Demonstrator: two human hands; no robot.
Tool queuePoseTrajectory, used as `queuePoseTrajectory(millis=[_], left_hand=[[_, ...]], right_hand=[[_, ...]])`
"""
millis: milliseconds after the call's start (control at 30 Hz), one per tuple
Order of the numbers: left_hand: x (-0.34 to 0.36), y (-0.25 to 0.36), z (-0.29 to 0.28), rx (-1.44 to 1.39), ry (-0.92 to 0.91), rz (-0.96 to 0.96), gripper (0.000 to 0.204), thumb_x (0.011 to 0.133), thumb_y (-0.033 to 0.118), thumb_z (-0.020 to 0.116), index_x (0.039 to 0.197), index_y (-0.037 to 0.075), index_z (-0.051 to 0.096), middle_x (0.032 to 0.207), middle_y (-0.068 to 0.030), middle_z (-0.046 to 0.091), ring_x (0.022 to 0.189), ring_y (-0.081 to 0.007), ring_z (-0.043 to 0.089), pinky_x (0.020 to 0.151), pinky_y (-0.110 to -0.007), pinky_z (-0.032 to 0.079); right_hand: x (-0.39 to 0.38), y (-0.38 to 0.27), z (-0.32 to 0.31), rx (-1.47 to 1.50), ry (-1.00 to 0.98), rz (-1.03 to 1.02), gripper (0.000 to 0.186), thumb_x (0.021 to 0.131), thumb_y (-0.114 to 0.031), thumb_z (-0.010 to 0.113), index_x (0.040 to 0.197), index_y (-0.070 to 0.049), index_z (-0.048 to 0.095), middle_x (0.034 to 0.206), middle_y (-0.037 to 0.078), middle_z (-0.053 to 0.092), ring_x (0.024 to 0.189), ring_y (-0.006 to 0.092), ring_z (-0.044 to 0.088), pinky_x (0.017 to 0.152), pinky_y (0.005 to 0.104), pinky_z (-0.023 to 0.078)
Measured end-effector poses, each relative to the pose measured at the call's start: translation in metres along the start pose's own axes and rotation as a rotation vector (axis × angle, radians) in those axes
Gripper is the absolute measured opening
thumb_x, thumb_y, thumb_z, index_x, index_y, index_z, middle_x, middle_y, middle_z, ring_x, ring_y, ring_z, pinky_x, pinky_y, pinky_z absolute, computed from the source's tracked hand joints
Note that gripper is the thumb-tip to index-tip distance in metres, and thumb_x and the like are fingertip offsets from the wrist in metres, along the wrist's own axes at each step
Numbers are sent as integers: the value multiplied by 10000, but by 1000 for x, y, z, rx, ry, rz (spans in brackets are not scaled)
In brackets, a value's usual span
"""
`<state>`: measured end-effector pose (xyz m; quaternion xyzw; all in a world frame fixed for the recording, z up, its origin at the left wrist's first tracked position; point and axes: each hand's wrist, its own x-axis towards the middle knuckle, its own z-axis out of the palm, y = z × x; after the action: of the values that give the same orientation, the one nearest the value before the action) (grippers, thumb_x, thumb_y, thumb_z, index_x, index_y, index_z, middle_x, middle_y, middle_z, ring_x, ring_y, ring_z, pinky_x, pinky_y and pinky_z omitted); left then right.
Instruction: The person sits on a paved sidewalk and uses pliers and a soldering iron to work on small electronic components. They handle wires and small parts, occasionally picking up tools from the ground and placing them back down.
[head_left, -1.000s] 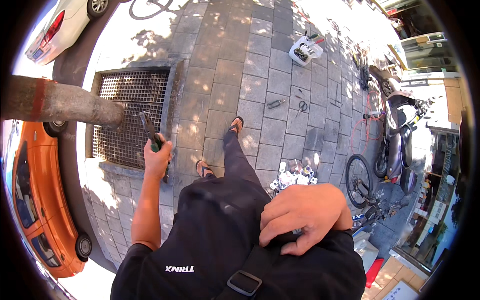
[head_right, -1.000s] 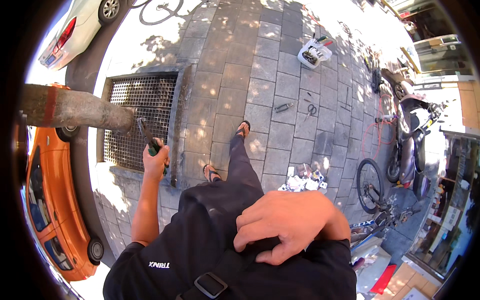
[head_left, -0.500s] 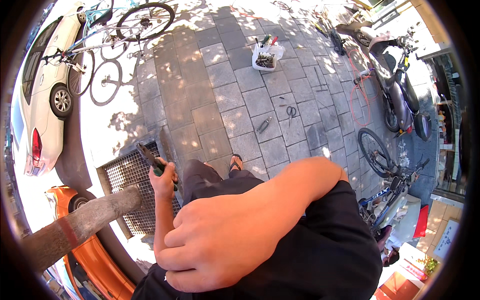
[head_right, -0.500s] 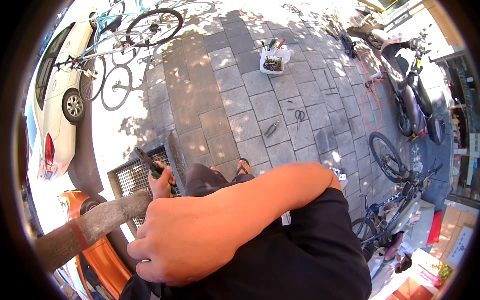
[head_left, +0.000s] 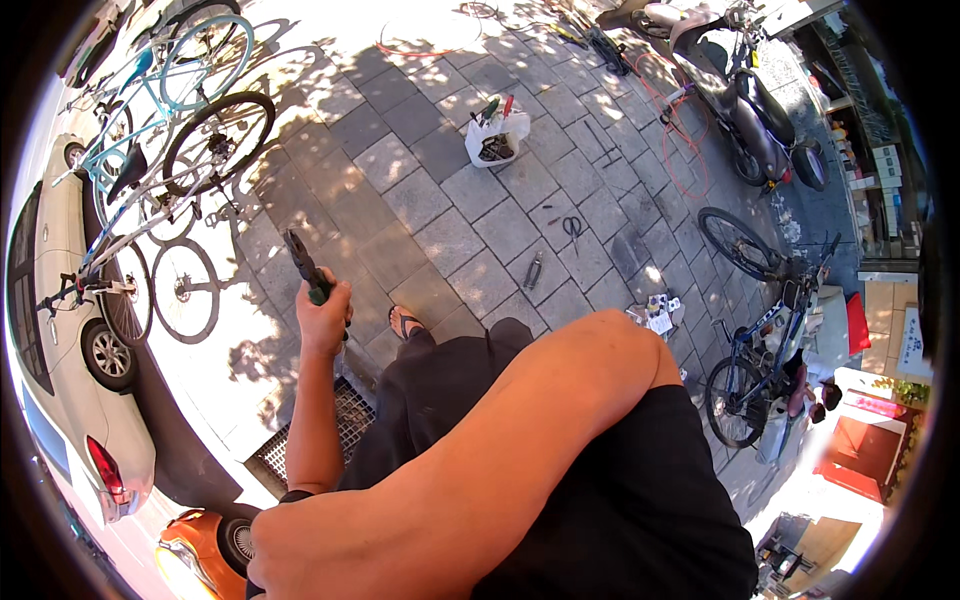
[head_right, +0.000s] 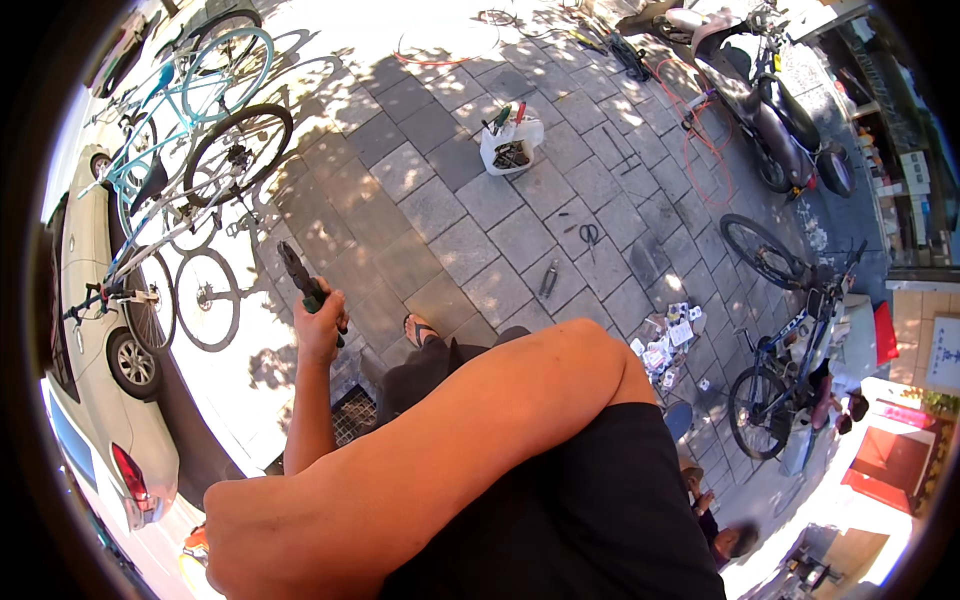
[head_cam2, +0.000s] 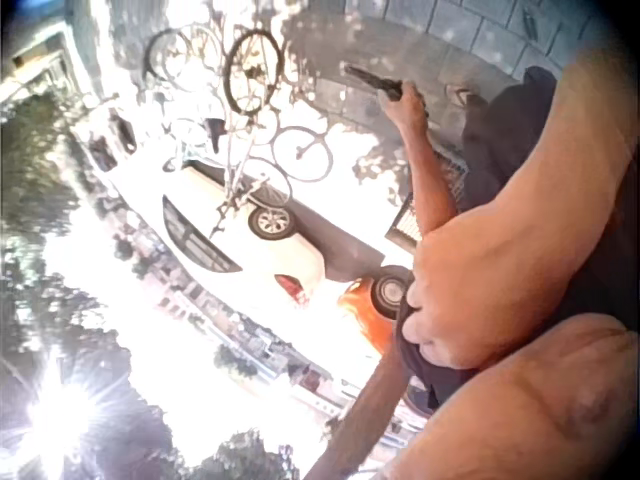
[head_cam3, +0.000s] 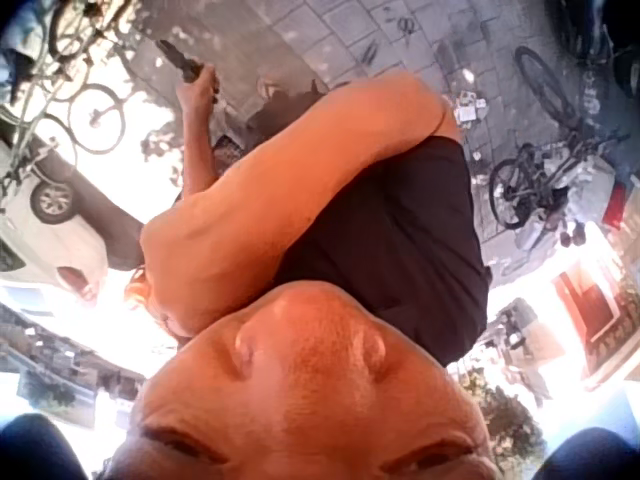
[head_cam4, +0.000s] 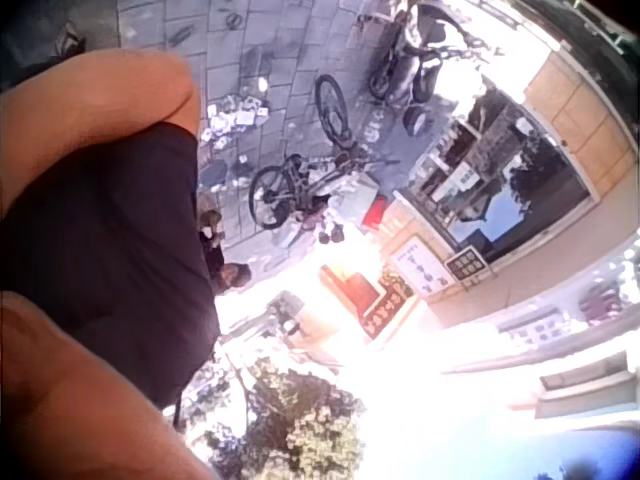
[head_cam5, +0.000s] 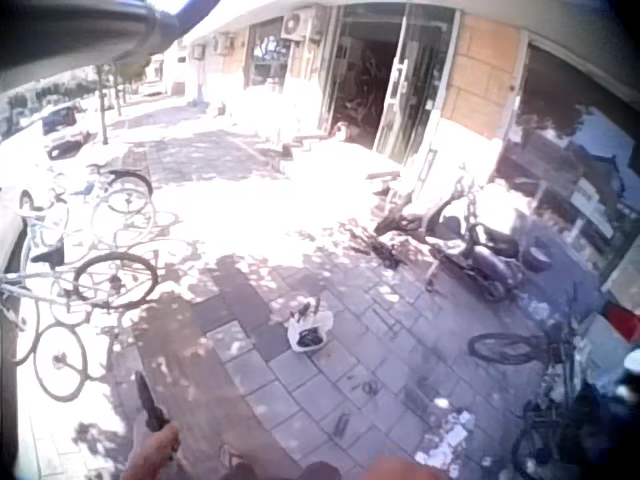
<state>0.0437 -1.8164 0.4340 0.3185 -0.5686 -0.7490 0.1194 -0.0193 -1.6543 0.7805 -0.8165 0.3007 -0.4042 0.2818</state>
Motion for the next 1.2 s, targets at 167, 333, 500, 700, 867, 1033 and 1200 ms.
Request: queuePoseTrajectory(millis=[167,333,500,700,867,1033,1200], left_hand=[[93,44,15,-10,-133,29,180,957,4,683,1033,74,536,753,0,554,537,-99,523,498,-285,435],[152,63,68,-107,-231,12,178,950,-2,691,1016,87,552,744,16,542,550,-89,525,494,-282,430],[200,82,103,12,-219,-1,181,942,-7,694,996,87,549,722,22,537,549,-89,516,495,-278,423],[258,104,94,189,18,-78,176,936,22,710,970,84,549,697,40,531,544,-63,511,493,-252,400],[306,131,97,271,23,-204,176,922,40,728,945,79,558,713,50,519,585,-55,509,525,-253,408],[388,144,115,473,-107,-85,158,903,58,736,934,69,581,763,50,516,685,-51,479,618,-254,405],[488,186,144,517,-470,-1,162,890,115,711,946,36,581,767,-24,548,734,-137,535,692,-323,471]], right_hand=[[12,49,-31,-136,71,232,262,946,-196,701,1182,-85,693,856,113,734,759,293,734,618,446,548],[-54,91,-76,-148,243,357,198,849,-213,732,847,-45,628,820,61,574,762,239,639,593,373,509],[-140,135,-127,-116,335,505,209,926,-275,770,934,-84,686,840,22,598,757,239,635,602,387,501],[-183,223,-220,261,411,225,221,919,-279,814,958,-73,743,836,54,639,798,282,676,632,405,510],[-202,271,-295,673,336,356,276,897,-292,863,943,-37,772,833,73,671,765,250,700,633,364,503],[-231,334,-339,768,703,610,244,932,-213,846,960,11,755,803,36,658,718,143,640,636,305,468],[-256,398,-355,341,1357,1175,283,1012,-265,778,1065,12,747,856,-34,674,818,50,598,722,242,484]])
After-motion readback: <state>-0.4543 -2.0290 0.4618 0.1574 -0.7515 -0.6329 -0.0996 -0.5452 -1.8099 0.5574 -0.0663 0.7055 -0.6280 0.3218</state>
